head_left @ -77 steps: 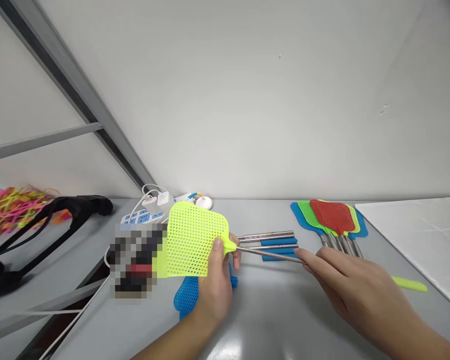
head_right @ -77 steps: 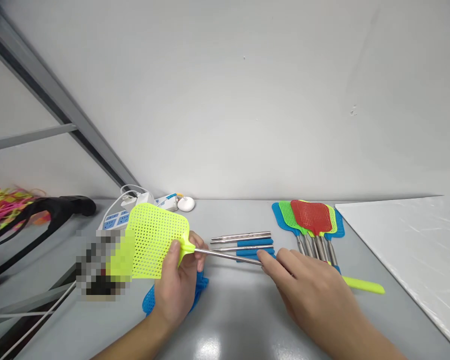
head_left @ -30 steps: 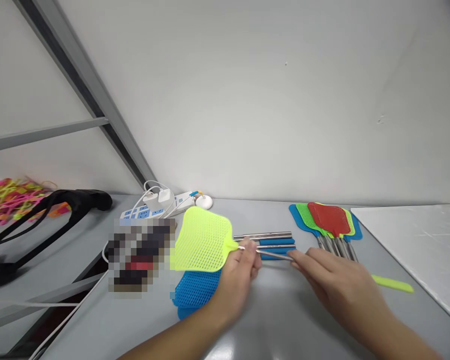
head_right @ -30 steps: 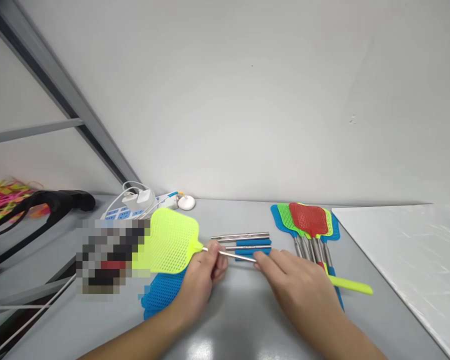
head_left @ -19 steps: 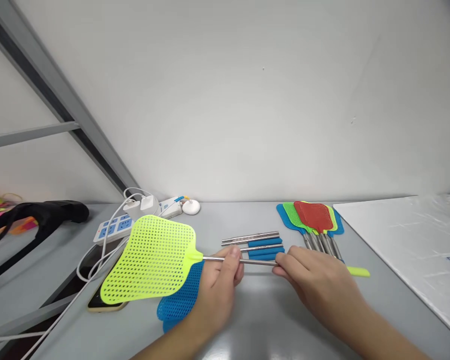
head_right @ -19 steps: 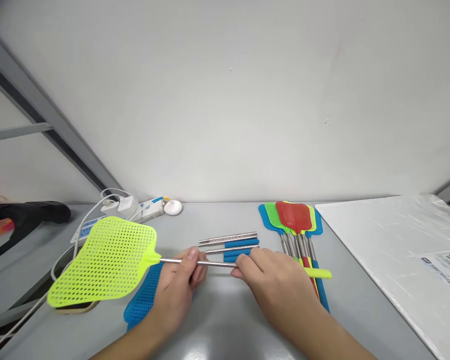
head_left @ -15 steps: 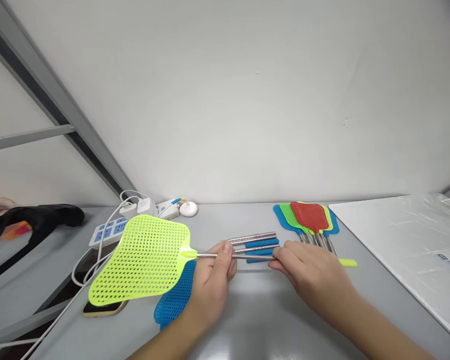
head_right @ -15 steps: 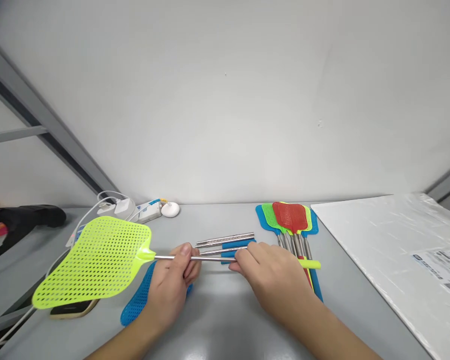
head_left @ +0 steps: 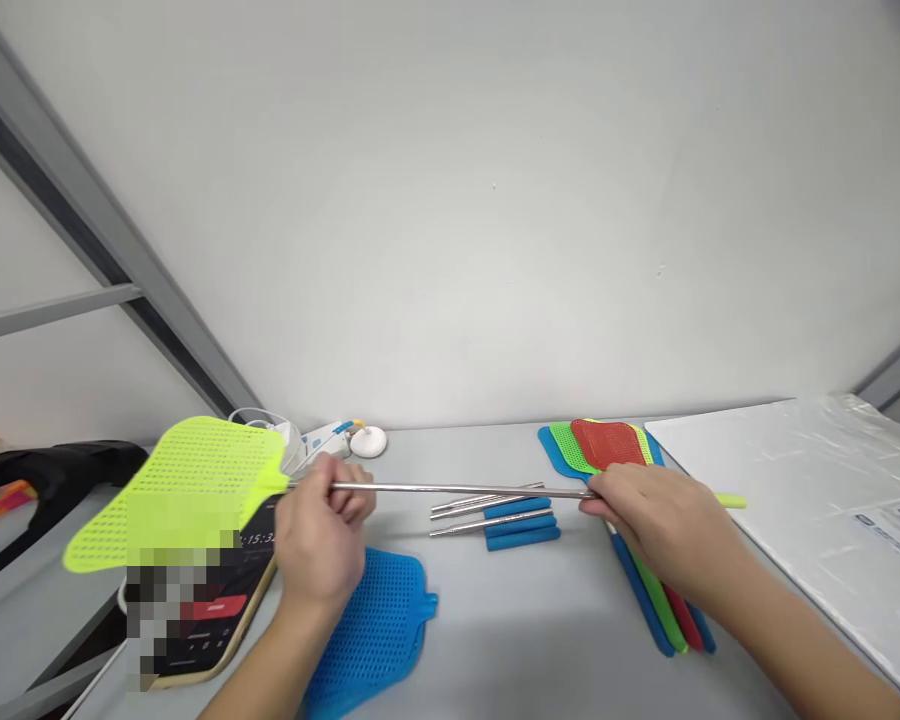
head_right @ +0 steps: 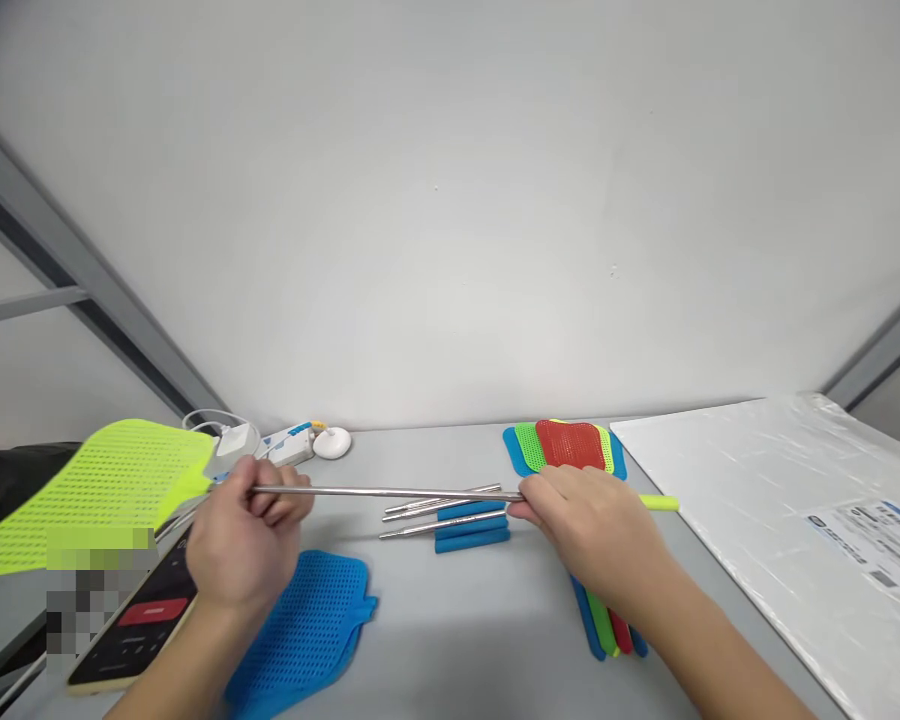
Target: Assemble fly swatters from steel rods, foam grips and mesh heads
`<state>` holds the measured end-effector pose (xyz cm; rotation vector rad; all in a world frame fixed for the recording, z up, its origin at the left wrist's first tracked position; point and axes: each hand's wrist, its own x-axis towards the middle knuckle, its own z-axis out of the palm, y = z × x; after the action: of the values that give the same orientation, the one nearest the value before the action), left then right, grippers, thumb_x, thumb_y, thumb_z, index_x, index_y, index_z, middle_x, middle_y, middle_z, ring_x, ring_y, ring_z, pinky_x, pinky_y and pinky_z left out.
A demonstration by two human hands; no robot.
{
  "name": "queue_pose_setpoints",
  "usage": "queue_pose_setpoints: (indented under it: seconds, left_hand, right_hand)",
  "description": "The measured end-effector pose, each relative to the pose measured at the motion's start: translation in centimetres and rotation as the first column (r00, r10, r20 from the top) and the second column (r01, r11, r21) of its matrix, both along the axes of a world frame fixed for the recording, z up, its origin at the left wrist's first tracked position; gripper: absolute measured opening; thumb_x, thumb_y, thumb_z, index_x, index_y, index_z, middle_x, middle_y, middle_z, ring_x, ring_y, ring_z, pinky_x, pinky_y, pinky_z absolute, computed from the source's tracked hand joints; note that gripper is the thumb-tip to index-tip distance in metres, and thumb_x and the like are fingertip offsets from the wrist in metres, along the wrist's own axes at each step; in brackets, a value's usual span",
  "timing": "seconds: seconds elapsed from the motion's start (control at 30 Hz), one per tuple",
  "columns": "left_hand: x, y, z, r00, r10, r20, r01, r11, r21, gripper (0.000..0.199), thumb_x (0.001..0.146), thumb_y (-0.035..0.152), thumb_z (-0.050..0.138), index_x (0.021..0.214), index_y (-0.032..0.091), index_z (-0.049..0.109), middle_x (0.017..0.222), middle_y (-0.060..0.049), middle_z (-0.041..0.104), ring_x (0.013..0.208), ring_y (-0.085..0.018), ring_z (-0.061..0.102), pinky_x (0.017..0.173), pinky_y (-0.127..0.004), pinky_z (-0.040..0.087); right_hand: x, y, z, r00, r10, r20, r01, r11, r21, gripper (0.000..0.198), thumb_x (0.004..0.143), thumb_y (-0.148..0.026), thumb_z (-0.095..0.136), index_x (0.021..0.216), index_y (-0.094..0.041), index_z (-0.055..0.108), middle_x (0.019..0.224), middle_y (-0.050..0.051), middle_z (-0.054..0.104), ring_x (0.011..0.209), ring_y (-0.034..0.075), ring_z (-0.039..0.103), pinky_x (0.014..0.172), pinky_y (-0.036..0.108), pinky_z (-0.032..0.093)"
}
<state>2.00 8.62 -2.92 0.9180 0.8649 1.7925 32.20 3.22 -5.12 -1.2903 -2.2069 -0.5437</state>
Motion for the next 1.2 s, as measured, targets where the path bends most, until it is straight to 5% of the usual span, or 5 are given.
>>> queue_pose_setpoints:
  seconds: [0.27,0.47,0.7,0.97,1.2]
  left_hand:
    - [-1.4,1.4,1.7,0.976,0.204,0.069,-0.208,0.976,0.059,0.041,0.086,0.019,0.046,0.048,0.019,0.028,0.044,0.006,0.020,0.040,-0.009,0.019,0.038,-0.025,0.013]
    - [-0.1,0.7,0.1,0.971,0.228,0.069,-0.230,0.973,0.018,0.040,0.088,0.025,0.050,0.054,0.020,0.030,0.047,0.007,0.023,0.042,-0.010,0.020,0.039,-0.025,0.015]
    - [3.9,-3.7,-5.1,0.913,-0.246,-0.324,0.211,0.967,-0.141,0.048,0.096,0.049,0.043,0.058,0.021,0.035,0.051,0.004,0.032,0.048,-0.011,0.027,0.046,-0.027,0.023]
    - [5.0,-5.5,-5.0,0.689,-0.555,-0.466,0.487,0.831,-0.270,0.049,0.097,0.049,0.040,0.057,0.020,0.041,0.053,0.001,0.043,0.053,-0.012,0.039,0.056,-0.028,0.032]
    - [4.5,-5.5,-4.4,0.692,-0.534,-0.485,0.454,0.845,-0.282,0.050,0.098,0.052,0.034,0.058,0.022,0.033,0.051,0.003,0.032,0.050,-0.013,0.027,0.050,-0.029,0.024]
  right_hand:
    - [2.4,0.4,0.7,1.000,-0.002,0.013,0.003,0.994,-0.111,0.031,0.102,-0.036,0.042,0.075,-0.021,0.047,0.064,-0.003,0.051,0.055,0.013,0.040,0.054,0.028,0.022]
    - [1.6,0.1,0.3,1.000,0.000,-0.017,-0.001,0.996,-0.087,0.027,0.102,-0.031,0.041,0.080,-0.021,0.052,0.066,-0.002,0.054,0.057,0.014,0.043,0.055,0.028,0.024]
    - [-1.5,-0.9,-1.2,0.993,0.110,-0.039,-0.113,0.988,-0.106,0.021,0.101,-0.027,0.041,0.091,-0.020,0.058,0.070,-0.001,0.055,0.059,0.015,0.046,0.055,0.028,0.024]
    - [-4.9,-2.5,-1.5,0.991,0.119,-0.060,-0.121,0.992,-0.040,0.025,0.103,-0.032,0.038,0.097,-0.022,0.061,0.065,-0.002,0.052,0.056,0.014,0.045,0.054,0.029,0.022]
    - [-4.7,-1.6,-1.9,0.994,0.114,-0.001,-0.114,0.993,0.016,0.033,0.101,-0.032,0.043,0.072,-0.021,0.053,0.060,-0.002,0.047,0.054,0.015,0.039,0.055,0.030,0.020]
